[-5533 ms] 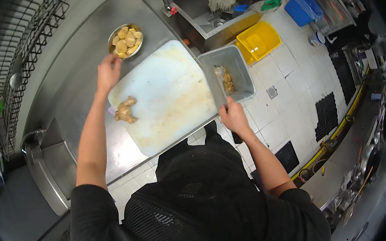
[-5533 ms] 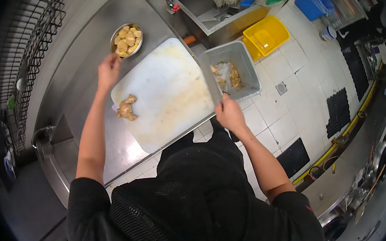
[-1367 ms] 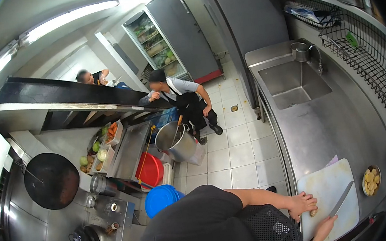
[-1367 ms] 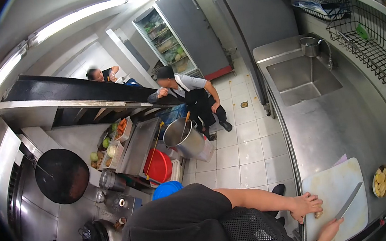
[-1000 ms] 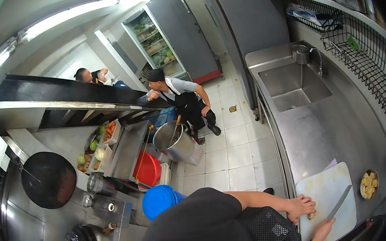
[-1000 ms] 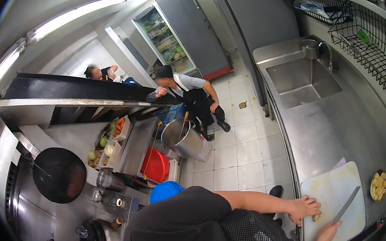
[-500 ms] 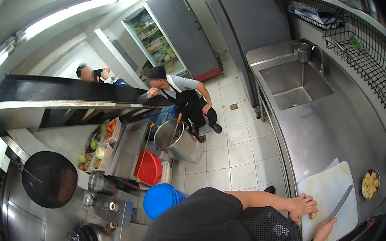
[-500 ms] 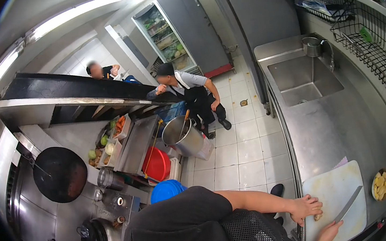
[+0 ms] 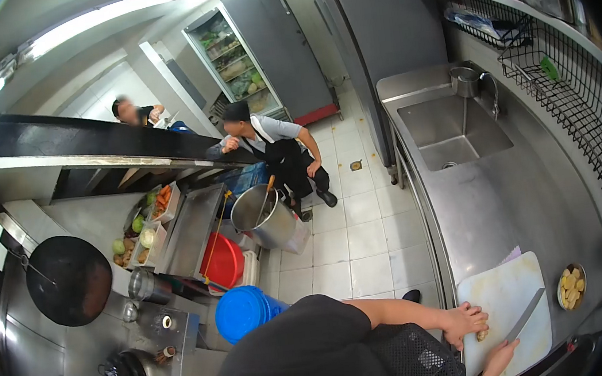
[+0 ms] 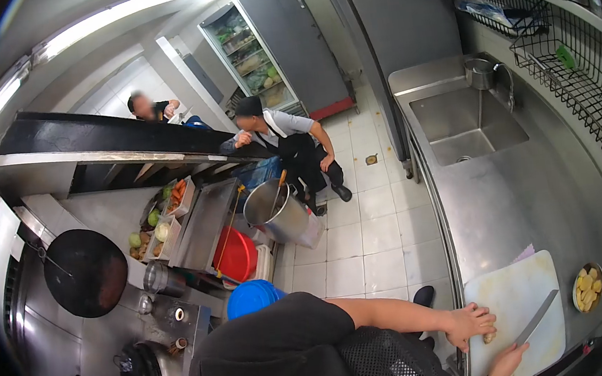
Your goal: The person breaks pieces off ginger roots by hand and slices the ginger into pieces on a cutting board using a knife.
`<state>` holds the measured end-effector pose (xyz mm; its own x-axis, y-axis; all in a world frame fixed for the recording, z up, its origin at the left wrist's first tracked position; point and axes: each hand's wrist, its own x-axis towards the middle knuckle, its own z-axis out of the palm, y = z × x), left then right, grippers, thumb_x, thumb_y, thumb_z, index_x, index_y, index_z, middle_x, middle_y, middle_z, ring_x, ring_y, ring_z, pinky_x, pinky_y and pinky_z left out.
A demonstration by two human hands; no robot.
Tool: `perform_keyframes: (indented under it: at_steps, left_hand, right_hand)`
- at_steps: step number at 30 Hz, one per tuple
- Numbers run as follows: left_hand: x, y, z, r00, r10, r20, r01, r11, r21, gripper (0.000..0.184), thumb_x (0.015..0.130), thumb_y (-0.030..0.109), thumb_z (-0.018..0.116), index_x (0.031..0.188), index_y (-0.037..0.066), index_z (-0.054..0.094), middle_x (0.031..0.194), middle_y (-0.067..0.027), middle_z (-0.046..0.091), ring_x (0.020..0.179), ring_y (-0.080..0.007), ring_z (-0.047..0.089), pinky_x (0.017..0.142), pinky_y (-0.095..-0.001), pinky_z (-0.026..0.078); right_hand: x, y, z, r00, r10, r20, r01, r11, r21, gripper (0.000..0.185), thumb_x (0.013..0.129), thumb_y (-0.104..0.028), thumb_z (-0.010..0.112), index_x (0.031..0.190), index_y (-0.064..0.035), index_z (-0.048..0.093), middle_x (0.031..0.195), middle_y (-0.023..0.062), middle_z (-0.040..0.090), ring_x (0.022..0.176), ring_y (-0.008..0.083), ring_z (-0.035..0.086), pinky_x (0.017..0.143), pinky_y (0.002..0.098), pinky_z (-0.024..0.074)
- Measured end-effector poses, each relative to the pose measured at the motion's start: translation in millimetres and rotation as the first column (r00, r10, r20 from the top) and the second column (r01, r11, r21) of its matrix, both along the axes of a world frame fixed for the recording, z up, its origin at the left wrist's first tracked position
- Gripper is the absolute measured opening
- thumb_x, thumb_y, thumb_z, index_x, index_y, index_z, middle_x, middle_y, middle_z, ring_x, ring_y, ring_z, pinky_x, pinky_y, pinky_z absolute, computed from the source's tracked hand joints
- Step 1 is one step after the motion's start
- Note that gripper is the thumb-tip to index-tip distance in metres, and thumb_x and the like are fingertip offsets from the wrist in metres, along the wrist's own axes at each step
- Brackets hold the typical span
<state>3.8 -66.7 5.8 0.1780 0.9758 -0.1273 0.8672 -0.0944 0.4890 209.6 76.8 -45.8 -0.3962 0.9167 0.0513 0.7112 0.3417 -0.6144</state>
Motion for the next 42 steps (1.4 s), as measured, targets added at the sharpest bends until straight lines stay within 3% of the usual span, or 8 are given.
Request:
perform_keyframes:
  at_steps: [23,25,29,31,34,38,40,42]
  left_hand:
    - [1,-3,1,0.998,0.031,0.046,-0.031,0.999,0.009,0.099,0.071,0.049,0.08,0.152,0.01,0.037,0.154,-0.0205,0.031,0.143,-0.043,0.028,0.108,-0.0566,0.028]
    - [2,0,-1,0.998,0.018,0.065,-0.019,1.0,0.01,0.095,0.075,0.051,0.075,0.152,0.009,0.037,0.153,-0.0205,0.032,0.142,-0.0431,0.03,0.105,-0.0576,0.029]
    - [3,2,-7,0.999,-0.003,0.036,0.0,0.998,0.069,0.079,0.081,0.036,0.065,0.15,0.009,0.037,0.15,-0.0191,0.034,0.138,-0.0425,0.032,0.1,-0.0561,0.031]
    - [3,1,-6,1.0,0.003,0.02,-0.004,0.998,0.062,0.078,0.081,0.032,0.063,0.15,0.009,0.037,0.149,-0.0186,0.035,0.136,-0.0419,0.033,0.099,-0.055,0.032]
    - [3,0,-10,1.0,0.025,0.013,-0.026,0.996,0.088,0.078,0.08,0.027,0.061,0.151,0.006,0.035,0.146,-0.0181,0.036,0.134,-0.0404,0.035,0.097,-0.053,0.032]
    - [4,-1,-28,0.996,0.082,0.044,-0.089,0.971,0.221,0.079,0.082,0.025,0.06,0.152,0.001,0.032,0.14,-0.0186,0.04,0.133,-0.0372,0.037,0.097,-0.0505,0.033]
    - [-3,-1,-28,0.995,0.091,0.042,-0.098,0.971,0.219,0.077,0.084,0.025,0.058,0.152,0.0,0.032,0.139,-0.0188,0.041,0.132,-0.0362,0.037,0.097,-0.0499,0.033]
    - [7,3,-27,0.995,0.087,0.058,-0.098,0.97,0.224,0.075,0.086,0.024,0.057,0.152,0.0,0.031,0.137,-0.0191,0.042,0.132,-0.0351,0.038,0.098,-0.0493,0.033]
  right_hand:
    - [9,26,-34,0.991,0.088,-0.099,-0.081,0.994,0.067,0.038,0.104,-0.007,0.043,0.135,0.013,0.039,0.101,0.0391,0.064,0.097,0.0538,0.063,0.077,0.0528,0.0495]
    - [18,15,-7,0.972,-0.058,-0.227,-0.011,0.957,-0.291,0.037,0.101,-0.012,0.046,0.13,0.0104,0.049,0.101,0.0399,0.065,0.095,0.0531,0.064,0.083,0.0538,0.0521]
    - [14,1,41,0.995,0.073,0.072,-0.064,0.991,-0.117,0.036,0.106,-0.013,0.042,0.131,0.012,0.048,0.105,0.0397,0.064,0.096,0.0515,0.063,0.084,0.0523,0.0512]
    - [11,2,30,0.995,-0.047,-0.09,0.023,0.967,-0.252,0.036,0.106,-0.013,0.042,0.13,0.0132,0.048,0.106,0.0387,0.064,0.096,0.0497,0.064,0.084,0.051,0.0518]
    - [11,2,31,1.0,-0.006,0.011,0.008,0.972,-0.233,0.038,0.107,-0.015,0.043,0.13,0.0135,0.048,0.106,0.0363,0.066,0.092,0.0463,0.064,0.084,0.049,0.0523]
    - [22,20,-7,0.994,-0.025,-0.109,-0.003,0.967,-0.253,0.038,0.106,-0.016,0.045,0.131,0.0122,0.049,0.103,0.0342,0.067,0.089,0.043,0.063,0.082,0.0469,0.0531]
    - [27,38,-46,0.892,-0.196,-0.406,-0.073,0.826,-0.558,0.035,0.105,-0.016,0.047,0.127,0.011,0.05,0.1,0.0324,0.067,0.085,0.0401,0.062,0.079,0.0456,0.0537]
    - [35,41,-45,0.936,-0.136,-0.324,-0.032,0.884,-0.466,0.033,0.104,-0.016,0.048,0.125,0.0107,0.051,0.098,0.0329,0.067,0.085,0.0419,0.064,0.078,0.0465,0.054]
